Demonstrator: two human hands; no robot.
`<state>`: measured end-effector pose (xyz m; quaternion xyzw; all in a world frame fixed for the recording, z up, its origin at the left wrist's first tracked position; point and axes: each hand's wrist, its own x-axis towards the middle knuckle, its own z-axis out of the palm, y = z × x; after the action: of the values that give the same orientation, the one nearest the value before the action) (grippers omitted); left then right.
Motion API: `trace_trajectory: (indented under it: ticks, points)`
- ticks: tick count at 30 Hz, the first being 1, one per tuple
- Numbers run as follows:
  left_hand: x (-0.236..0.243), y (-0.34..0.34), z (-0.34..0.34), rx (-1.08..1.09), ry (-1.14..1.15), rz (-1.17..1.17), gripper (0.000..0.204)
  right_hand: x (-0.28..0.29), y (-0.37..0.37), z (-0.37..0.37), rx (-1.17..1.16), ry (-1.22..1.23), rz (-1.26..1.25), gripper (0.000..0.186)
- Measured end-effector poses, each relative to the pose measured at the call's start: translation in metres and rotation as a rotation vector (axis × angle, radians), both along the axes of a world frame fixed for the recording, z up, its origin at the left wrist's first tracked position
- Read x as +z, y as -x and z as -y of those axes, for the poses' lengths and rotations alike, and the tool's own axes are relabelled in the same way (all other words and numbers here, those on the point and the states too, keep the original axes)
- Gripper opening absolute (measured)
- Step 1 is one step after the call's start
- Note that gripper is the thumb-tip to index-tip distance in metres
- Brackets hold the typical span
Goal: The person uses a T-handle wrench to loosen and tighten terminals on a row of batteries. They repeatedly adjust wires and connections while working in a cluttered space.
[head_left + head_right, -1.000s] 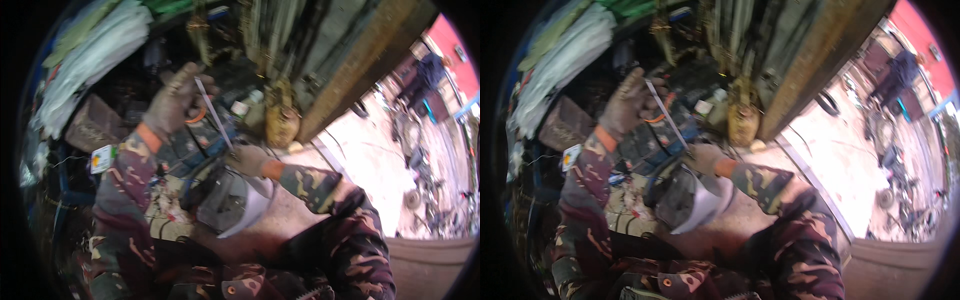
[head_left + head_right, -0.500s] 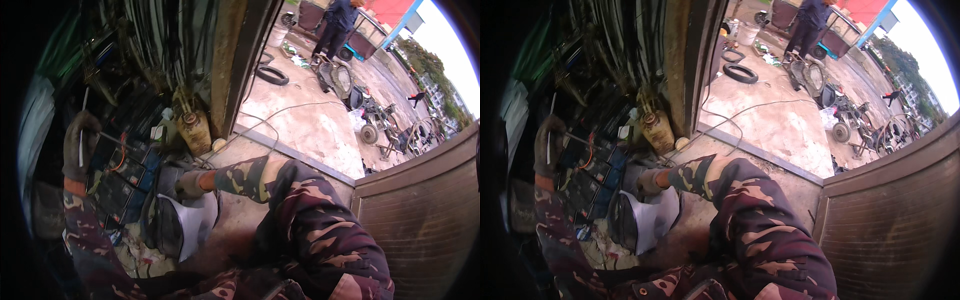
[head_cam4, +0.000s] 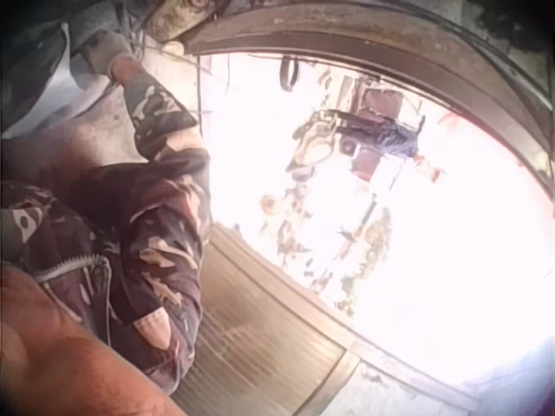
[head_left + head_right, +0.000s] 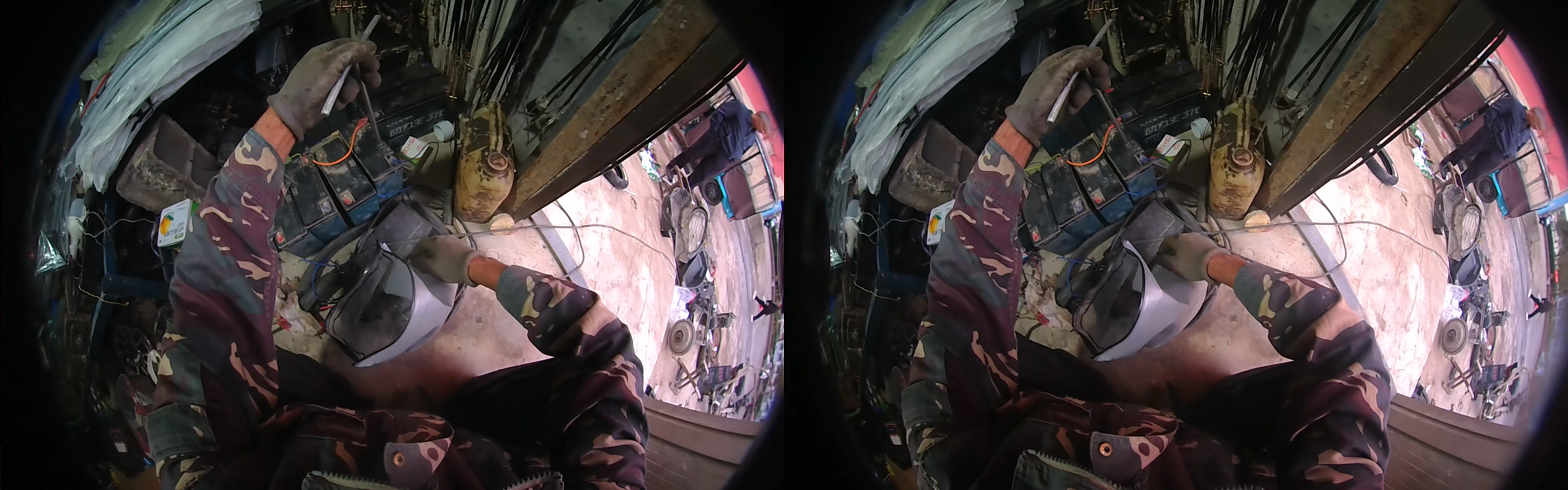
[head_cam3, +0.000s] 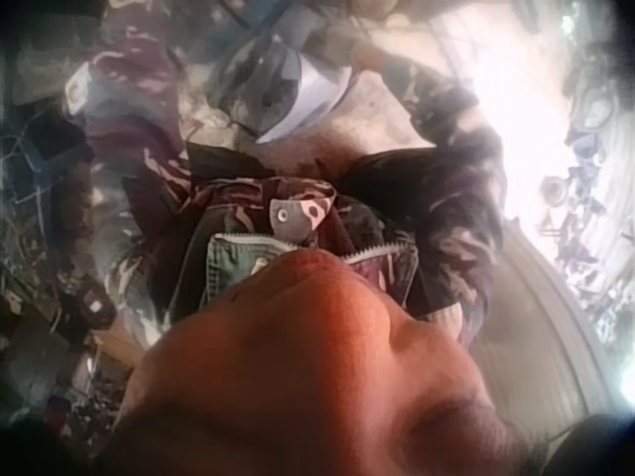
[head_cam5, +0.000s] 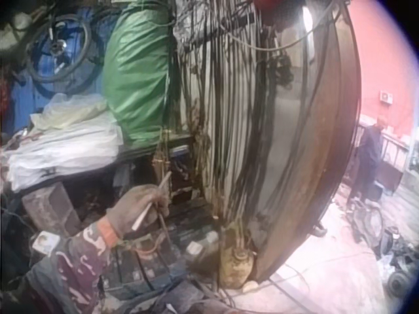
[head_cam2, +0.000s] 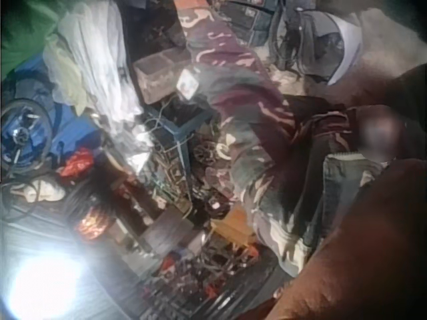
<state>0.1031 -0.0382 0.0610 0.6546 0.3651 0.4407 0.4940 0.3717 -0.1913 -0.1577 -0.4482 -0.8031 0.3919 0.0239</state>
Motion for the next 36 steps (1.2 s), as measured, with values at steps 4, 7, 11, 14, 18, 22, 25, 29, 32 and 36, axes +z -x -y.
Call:
trace_trajectory:
  ticks: [4,7,11,14,18,22,25,29,32,36]
  points:
    - [-0.003,-0.002,-0.003,-0.024,-0.002,0.037,0.042,-0.002,0.002,0.000,-0.008,0.032,-0.010,0.039]
    - [-0.007,-0.004,-0.008,-0.060,-0.040,0.030,0.042,-0.003,0.003,0.000,-0.013,0.028,-0.003,0.038]
    - [-0.014,-0.007,-0.012,-0.083,-0.120,0.014,0.042,-0.002,0.001,-0.001,-0.011,0.023,-0.027,0.038]
    - [-0.021,-0.004,-0.019,-0.067,0.024,0.018,0.041,-0.005,0.001,-0.005,-0.019,0.051,-0.043,0.037]
    - [-0.037,0.010,-0.033,-0.103,-0.034,0.019,0.037,-0.012,0.005,-0.006,0.094,-0.176,-0.003,0.036]
    - [-0.050,0.017,-0.058,-0.209,-0.025,0.011,0.037,-0.015,0.005,-0.003,0.011,-0.003,0.013,0.035]
    - [-0.044,0.018,-0.068,-0.346,-0.087,-0.027,0.039,-0.013,0.005,0.001,-0.151,0.006,0.055,0.037]
    - [-0.054,0.013,-0.077,-0.381,-0.095,0.018,0.038,-0.027,0.013,-0.005,-0.138,-0.006,0.027,0.038]
    - [-0.078,0.002,-0.088,-0.437,0.014,0.246,0.038,-0.045,0.012,-0.011,-0.153,-0.026,-0.007,0.039]
    - [-0.093,-0.009,-0.099,-0.452,0.061,0.367,0.038,-0.052,0.012,-0.010,-0.174,-0.036,-0.040,0.039]
